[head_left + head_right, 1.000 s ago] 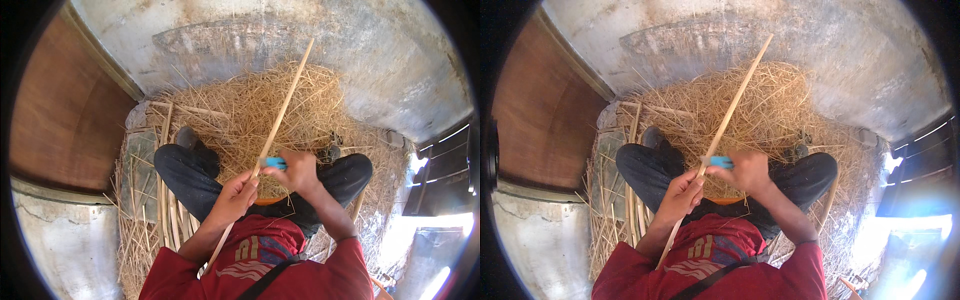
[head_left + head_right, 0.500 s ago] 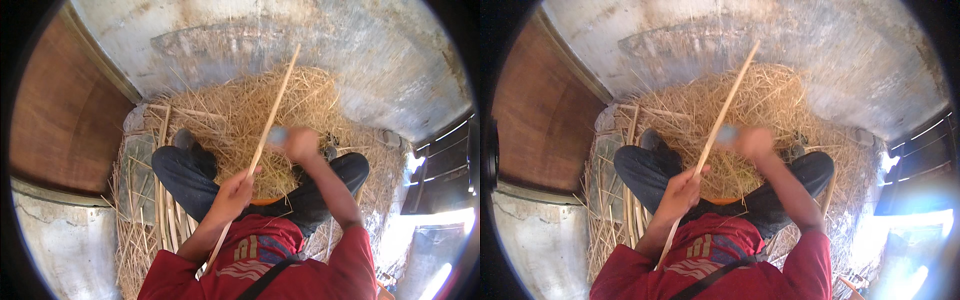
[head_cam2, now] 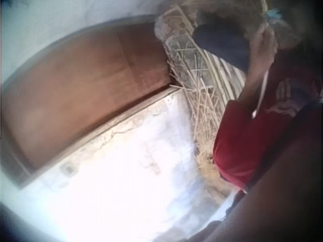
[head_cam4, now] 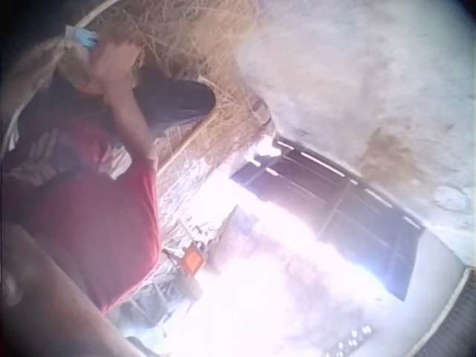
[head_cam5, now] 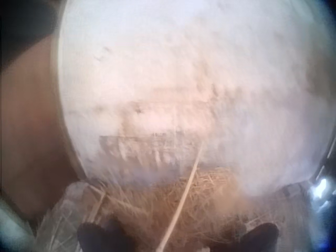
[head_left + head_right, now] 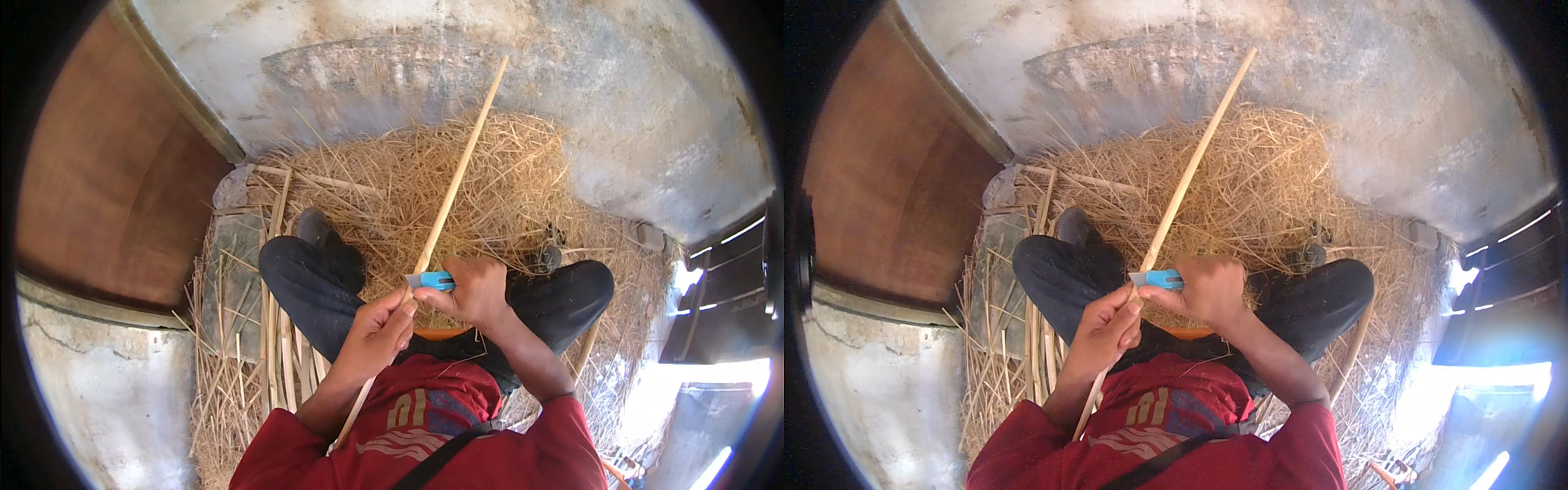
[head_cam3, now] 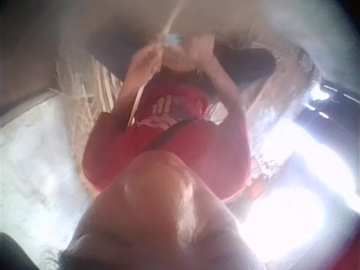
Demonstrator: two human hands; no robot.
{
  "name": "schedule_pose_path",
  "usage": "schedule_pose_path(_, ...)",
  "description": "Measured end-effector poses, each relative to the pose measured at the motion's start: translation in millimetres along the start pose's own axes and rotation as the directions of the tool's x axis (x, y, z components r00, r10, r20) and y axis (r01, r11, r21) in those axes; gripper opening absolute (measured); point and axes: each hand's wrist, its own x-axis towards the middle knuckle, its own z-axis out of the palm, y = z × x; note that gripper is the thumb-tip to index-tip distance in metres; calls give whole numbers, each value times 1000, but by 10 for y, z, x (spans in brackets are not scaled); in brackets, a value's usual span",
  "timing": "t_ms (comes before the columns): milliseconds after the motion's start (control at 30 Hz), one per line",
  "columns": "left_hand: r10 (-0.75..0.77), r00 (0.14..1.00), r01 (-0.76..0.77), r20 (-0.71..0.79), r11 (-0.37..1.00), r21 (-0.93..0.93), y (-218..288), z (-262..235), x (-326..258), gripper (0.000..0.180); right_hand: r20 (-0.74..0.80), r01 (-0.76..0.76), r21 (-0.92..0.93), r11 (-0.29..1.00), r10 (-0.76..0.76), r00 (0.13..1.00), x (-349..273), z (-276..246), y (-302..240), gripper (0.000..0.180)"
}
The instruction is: The person sits cross-legged on a straw-covered floor and uses a blue utility knife to peel the outer layer off a long, thin wooden stick. They hold the stick with their left hand and scrape downwards with the knife in their right hand, repeating the motion along the length of the stick.
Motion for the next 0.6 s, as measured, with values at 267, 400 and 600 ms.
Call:
schedule_pose_path(267, 40, 998, -36, 50, 996, -86, -52, -24, -15, 26, 21, 27, -40, 999, -26, 999, -42, -111, -87, 65)
schedule_pose_path(400, 109, 994, -107, -27, 992, 59, -145, 23, -71, 33, 11, 162, -110, 981, -161, 987, 14, -123, 27, 67)
schedule_pose_path(600, 70, 997, -72, 19, 994, 84, -105, 20, -58, 42, -23, 278, -215, 936, -290, 957, 258, -94, 370, 63)
